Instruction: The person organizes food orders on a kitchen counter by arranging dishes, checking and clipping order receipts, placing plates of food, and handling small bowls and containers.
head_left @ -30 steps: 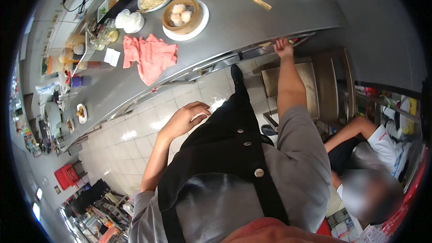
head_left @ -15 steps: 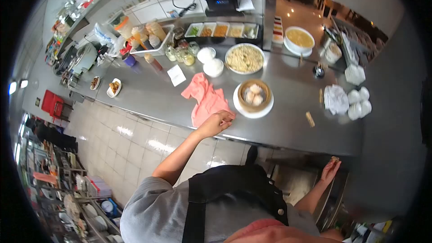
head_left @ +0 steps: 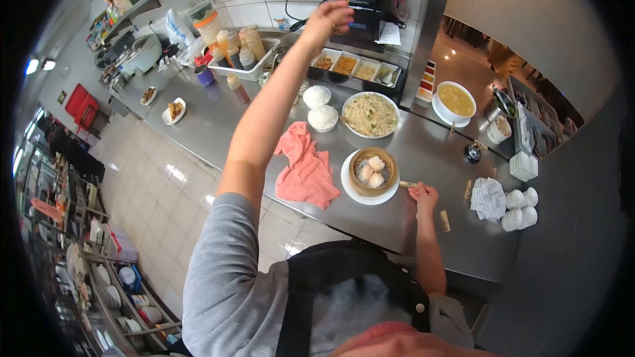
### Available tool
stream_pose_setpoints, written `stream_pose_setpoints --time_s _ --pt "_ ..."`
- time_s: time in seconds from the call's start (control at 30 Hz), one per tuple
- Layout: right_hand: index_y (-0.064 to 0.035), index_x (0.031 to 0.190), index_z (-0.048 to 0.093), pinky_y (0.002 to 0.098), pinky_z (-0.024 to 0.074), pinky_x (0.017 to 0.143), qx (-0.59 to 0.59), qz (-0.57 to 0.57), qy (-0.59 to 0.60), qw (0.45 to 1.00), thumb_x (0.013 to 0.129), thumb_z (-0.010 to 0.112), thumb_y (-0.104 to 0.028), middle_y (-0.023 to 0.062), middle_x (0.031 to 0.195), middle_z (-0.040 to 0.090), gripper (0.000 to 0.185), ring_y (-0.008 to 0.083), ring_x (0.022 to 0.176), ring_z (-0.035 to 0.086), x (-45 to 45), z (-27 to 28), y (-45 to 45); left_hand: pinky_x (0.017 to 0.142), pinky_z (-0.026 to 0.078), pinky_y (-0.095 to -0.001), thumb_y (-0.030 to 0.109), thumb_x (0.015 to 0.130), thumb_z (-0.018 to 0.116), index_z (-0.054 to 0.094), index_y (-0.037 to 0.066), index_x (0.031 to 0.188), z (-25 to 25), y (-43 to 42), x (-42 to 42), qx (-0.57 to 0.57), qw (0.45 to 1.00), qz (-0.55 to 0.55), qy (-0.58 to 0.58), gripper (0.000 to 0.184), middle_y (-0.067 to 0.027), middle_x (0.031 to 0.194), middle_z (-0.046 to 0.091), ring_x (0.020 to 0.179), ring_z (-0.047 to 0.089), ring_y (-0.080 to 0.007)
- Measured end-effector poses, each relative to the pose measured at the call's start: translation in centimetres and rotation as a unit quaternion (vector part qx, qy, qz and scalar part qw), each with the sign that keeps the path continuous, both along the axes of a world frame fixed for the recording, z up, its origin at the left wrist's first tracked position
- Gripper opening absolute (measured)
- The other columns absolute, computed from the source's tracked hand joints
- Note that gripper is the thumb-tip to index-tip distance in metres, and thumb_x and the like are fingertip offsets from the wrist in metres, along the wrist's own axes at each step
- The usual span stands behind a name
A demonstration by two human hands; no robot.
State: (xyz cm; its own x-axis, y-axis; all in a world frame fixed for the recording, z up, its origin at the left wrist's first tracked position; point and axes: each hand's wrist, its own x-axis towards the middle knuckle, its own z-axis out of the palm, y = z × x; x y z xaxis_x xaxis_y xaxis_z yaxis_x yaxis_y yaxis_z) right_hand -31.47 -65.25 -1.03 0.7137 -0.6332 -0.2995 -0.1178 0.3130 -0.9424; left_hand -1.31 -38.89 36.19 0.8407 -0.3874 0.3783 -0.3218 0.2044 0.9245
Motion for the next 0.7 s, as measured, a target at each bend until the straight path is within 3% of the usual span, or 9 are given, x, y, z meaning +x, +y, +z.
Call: stream_pose_setpoints --time_s 0.1,0.3,0.37,0.43,0.47,0.53,0.6,0.63,0.7 --pt "0.0098 0.099 0.055 0.0286 0.0582 0.068 0.018 0.002 0.008 1.0 0.094 0.058 -0.014 0.0183 0.088 0.065 0.024 0.0236 0.076 0.068 1.0 -0.5 0.5 0.092 0.048 -0.0339 0.019 0.093 0.056 0.043 0.003 0.132 1.9 1.0 5.3 -0.099 0.994 0.007 0.044 0.045 -0.0109 0.118 0.062 0.105 0.061 -0.0206" --pt "0.0116 0.099 0.053 0.0303 0.0591 0.067 0.021 -0.04 -0.019 0.999 0.094 0.057 -0.011 0.0181 0.088 0.063 0.024 0.0243 0.075 0.068 0.8 0.2 -0.4 0.074 0.053 -0.0335 0.007 0.088 0.059 0.05 0.003 0.116 4.8 2.3 12.6 -0.247 0.963 0.101 0.034 0.03 -0.0102 0.094 0.066 0.082 0.063 -0.0191" --pt "0.012 0.1 0.053 0.0303 0.0591 0.067 0.021 -0.057 -0.02 0.998 0.093 0.057 -0.011 0.0182 0.089 0.063 0.024 0.0246 0.076 0.068 0.8 -0.3 -0.6 0.081 0.046 -0.0331 0.022 0.092 0.055 0.057 0.003 0.113 4.5 2.6 16.3 -0.299 0.945 0.129 0.02 0.029 -0.0074 0.094 0.057 0.09 0.055 -0.02" --pt "0.0109 0.101 0.054 0.0292 0.0584 0.069 0.025 -0.019 -0.018 0.999 0.094 0.058 -0.013 0.0182 0.086 0.065 0.025 0.0239 0.076 0.068 0.9 -0.9 -0.7 0.061 0.044 -0.0312 0.02 0.091 0.052 0.057 0.006 0.097 2.8 5.7 26.6 -0.248 0.963 -0.081 -0.062 0.016 -0.0048 0.081 0.055 0.072 0.053 -0.0174" --pt "0.0109 0.101 0.054 0.0292 0.0584 0.069 0.029 -0.03 -0.009 0.999 0.094 0.058 -0.013 0.0182 0.086 0.065 0.025 0.0239 0.076 0.068 0.6 -0.9 -0.4 0.057 0.042 -0.0303 0.02 0.09 0.052 0.057 0.007 0.096 5.0 2.4 20.3 -0.332 0.939 0.095 0.007 0.015 -0.0046 0.08 0.055 0.072 0.053 -0.0168" --pt "0.0116 0.104 0.053 0.03 0.0585 0.071 0.041 -0.012 -0.019 0.999 0.093 0.058 -0.013 0.0187 0.089 0.064 0.027 0.0247 0.077 0.068 0.9 -0.4 0.4 0.063 0.043 -0.0359 0.02 0.088 0.054 0.057 0.006 0.103 6.4 1.8 16.3 -0.266 0.954 0.125 0.052 0.021 -0.008 0.103 0.061 0.101 0.058 -0.0231" --pt "0.0117 0.105 0.053 0.0304 0.0585 0.071 0.057 -0.017 -0.013 0.998 0.093 0.059 -0.013 0.019 0.09 0.064 0.028 0.025 0.078 0.068 0.9 0.1 0.9 0.069 0.045 -0.0368 0.019 0.086 0.054 0.056 0.004 0.105 6.2 5.6 19.8 -0.321 0.908 -0.193 0.187 0.024 -0.011 0.115 0.06 0.11 0.056 -0.0256" --pt "0.0118 0.106 0.053 0.0309 0.0586 0.072 0.072 -0.016 -0.008 0.997 0.093 0.059 -0.013 0.0193 0.092 0.064 0.029 0.0253 0.079 0.068 0.5 0.1 1.0 0.069 0.045 -0.0368 0.019 0.086 0.054 0.056 0.004 0.105 5.9 4.1 20.3 -0.319 0.906 -0.199 0.194 0.024 -0.011 0.115 0.06 0.11 0.056 -0.0256" --pt "0.0117 0.107 0.053 0.0311 0.0585 0.073 0.08 -0.02 0.0 0.997 0.093 0.059 -0.015 0.0195 0.093 0.063 0.03 0.0254 0.081 0.068 0.4 0.0 1.0 0.079 0.046 -0.0365 0.016 0.083 0.054 0.054 0.003 0.102 5.3 1.5 20.9 -0.374 0.922 0.086 -0.041 0.023 -0.0119 0.109 0.059 0.107 0.056 -0.026"
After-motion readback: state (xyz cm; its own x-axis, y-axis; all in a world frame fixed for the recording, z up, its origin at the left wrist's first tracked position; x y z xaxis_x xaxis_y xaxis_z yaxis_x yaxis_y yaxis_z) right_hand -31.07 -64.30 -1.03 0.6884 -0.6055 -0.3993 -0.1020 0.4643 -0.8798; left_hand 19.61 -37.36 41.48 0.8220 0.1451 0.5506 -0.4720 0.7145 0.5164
